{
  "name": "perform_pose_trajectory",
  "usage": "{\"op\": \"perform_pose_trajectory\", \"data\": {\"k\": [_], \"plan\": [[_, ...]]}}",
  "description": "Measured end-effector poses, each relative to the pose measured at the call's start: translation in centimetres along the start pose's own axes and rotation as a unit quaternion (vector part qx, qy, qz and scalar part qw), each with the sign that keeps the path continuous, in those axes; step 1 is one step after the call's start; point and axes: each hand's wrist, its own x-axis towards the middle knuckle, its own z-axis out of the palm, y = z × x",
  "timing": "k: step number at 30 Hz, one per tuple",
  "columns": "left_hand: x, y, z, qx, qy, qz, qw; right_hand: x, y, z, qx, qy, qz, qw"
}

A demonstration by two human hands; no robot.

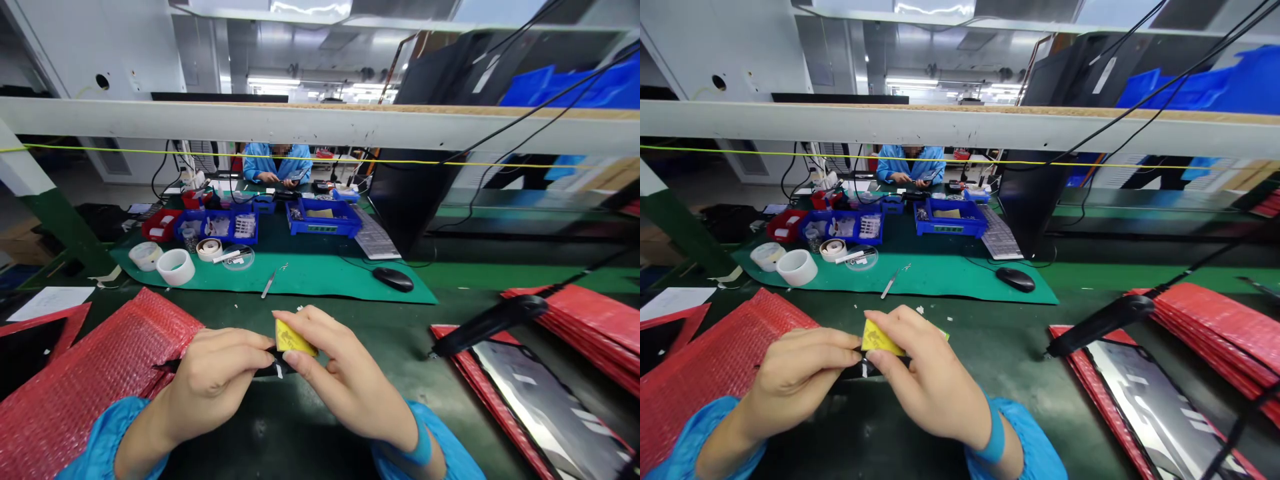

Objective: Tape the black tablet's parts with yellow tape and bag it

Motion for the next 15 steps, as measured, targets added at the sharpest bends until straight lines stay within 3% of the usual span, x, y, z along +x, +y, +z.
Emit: {"op": "perform_pose_trajectory", "data": {"k": [6, 11, 15], "plan": [[0.0, 0.1, 0.5, -0.028, 0.005, 0.003, 1.000, -0.1, 0.0, 1.0, -0.048, 0.000, -0.035, 0.998], [-0.2, -0.4, 0.1, -0.038, 0.036, -0.025, 0.998, -0.2, 0.3, -2.0, -0.125, -0.038, -0.006, 0.991], [-0.4, -0.5, -0.5, -0.044, 0.061, -0.048, 0.996, -0.3, 0.4, -3.1, -0.102, 0.032, 0.000, 0.994]]}}
